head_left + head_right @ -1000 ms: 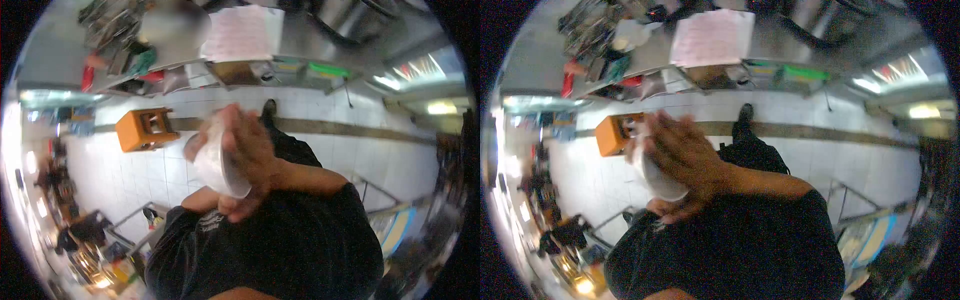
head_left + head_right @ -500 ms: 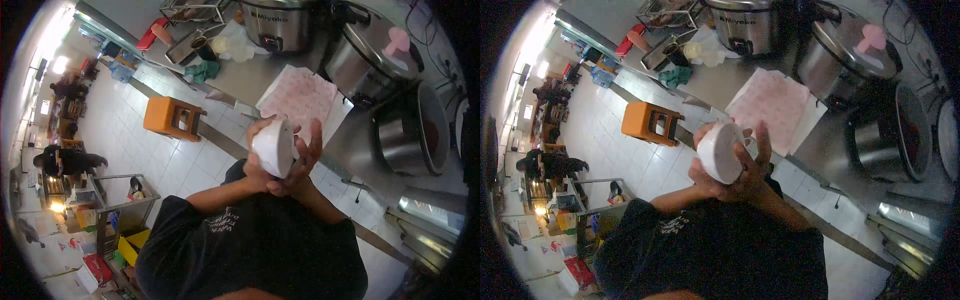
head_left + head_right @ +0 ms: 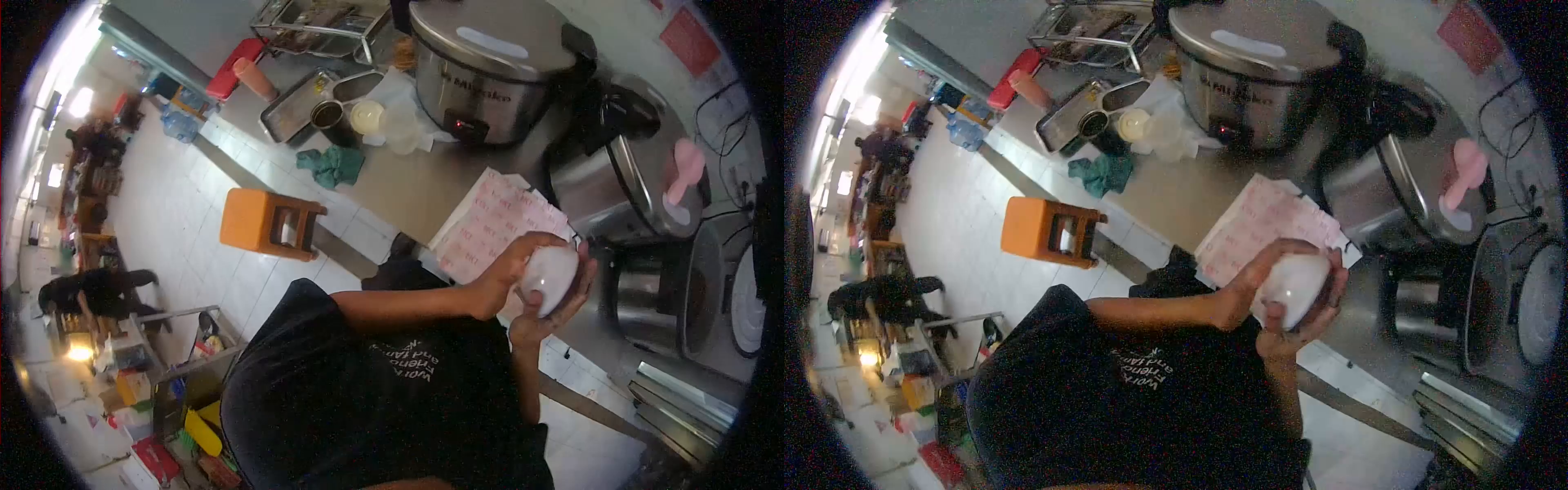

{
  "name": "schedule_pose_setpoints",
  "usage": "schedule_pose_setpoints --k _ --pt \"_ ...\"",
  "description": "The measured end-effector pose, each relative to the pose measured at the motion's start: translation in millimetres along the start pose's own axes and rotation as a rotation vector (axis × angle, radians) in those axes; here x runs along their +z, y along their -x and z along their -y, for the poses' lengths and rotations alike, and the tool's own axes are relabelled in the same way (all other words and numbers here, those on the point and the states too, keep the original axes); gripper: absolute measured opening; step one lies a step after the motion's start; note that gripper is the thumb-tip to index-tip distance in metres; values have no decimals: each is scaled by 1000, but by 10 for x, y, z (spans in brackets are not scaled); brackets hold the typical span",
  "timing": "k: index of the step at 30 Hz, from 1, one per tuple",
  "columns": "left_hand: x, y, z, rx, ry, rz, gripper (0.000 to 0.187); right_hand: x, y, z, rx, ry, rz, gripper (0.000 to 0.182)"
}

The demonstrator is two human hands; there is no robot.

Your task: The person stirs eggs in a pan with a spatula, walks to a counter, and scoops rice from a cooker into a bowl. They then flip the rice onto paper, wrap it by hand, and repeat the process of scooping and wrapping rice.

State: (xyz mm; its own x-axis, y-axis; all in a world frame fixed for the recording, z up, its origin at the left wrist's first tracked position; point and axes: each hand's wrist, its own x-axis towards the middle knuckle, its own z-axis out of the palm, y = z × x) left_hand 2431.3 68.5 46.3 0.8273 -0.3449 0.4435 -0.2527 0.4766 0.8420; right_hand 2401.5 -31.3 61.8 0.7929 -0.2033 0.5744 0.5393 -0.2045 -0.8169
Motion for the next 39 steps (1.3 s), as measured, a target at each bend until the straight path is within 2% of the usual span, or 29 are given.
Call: schedule_pose_setpoints --k 1,2,5,6,7,8,9,10,11,13,14,15,16,17,18,19,20,21,23,25,26,27,28,30,31,33,34,37,39 --pt "-117 -127 -39 -68 -170 43 74 46 -68 -13 47 108 -2 75" --pt "-288 -223 -134 -111 -73 128 66 173 -104 -124 175 -78 -87 71" --pt "-1286 -724 -300 118 -753 49 72 242 279 -1399 675 -574 -418 56" --pt "-1679 -969 -423 177 -995 13 72 360 246 -1540 731 -447 -341 49" --pt "-2086 -1302 -663 249 -1041 -87 67 486 193 -1665 788 -324 -264 44" --pt "-2522 -1603 -776 398 -1328 -342 61 526 263 -1834 747 -71 -152 41" --pt "-3139 -1991 -787 522 -1367 -411 54 497 376 -2024 701 179 -35 40" --pt "-3468 -2183 -966 432 -1453 -428 62 439 492 -2202 650 426 86 38" --pt "-3711 -2389 -1153 343 -1541 -444 71 358 631 -2364 578 541 51 36" --pt "-4195 -2804 -1172 235 -1553 -213 62 148 799 -2571 430 766 -14 33" --pt "-4399 -2954 -1146 179 -1551 -96 58 99 585 -2467 247 889 -147 34" --pt "-4516 -3062 -1079 103 -1490 -87 54 79 223 -2146 60 1007 -279 36" --pt "-4581 -3169 -1009 30 -1427 -77 51 133 -290 -1708 -32 1071 -325 40" --pt "-4641 -3281 -940 -40 -1364 -61 48 -169 -677 -1525 -289 1325 -295 45" --pt "-4733 -3386 -821 69 -1410 -61 45 -177 -1135 -1201 -398 1535 -432 49" --pt "-4837 -3478 -658 183 -1453 -62 43 -179 -1541 -891 -285 1414 -529 52" --pt "-4908 -3547 -558 302 -1496 -77 40 -367 -1896 -744 -256 1546 -547 58" --pt "-4935 -3581 -538 244 -1485 -26 40 -596 -2220 -703 -237 1670 -560 64" --pt "-4948 -3650 -565 129 -1469 77 39 -831 -2605 -876 117 1451 -545 74" --pt "-4769 -3548 -790 178 -1461 71 35 -1052 -2708 -1225 232 1503 -441 80" --pt "-4752 -3539 -816 145 -1469 65 37 -1201 -2631 -1480 167 1674 -343 80" --pt "-4766 -3530 -783 107 -1475 62 39 -954 -2635 -1392 187 1612 -342 77" --pt "-4790 -3499 -704 225 -1451 -1 38 -642 -2648 -1265 207 1550 -342 74" --pt "-4841 -3453 -582 465 -1400 -134 36 -218 -2590 -1004 -163 1838 -471 64" --pt "-4839 -3479 -589 382 -1424 -88 37 3 -2545 -958 -366 1958 -542 59" --pt "-4755 -3524 -717 209 -1462 17 39 891 -2411 -993 -460 1384 -461 46" --pt "-4693 -3500 -806 142 -1451 25 40 1281 -2143 -1145 -216 947 -257 38" --pt "-4474 -3481 -1094 -63 -1420 22 43 2816 -1761 -1328 -4 622 854 31" --pt "-4325 -3482 -1167 -239 -1392 -46 46 3548 -1759 -1679 171 563 1172 25"
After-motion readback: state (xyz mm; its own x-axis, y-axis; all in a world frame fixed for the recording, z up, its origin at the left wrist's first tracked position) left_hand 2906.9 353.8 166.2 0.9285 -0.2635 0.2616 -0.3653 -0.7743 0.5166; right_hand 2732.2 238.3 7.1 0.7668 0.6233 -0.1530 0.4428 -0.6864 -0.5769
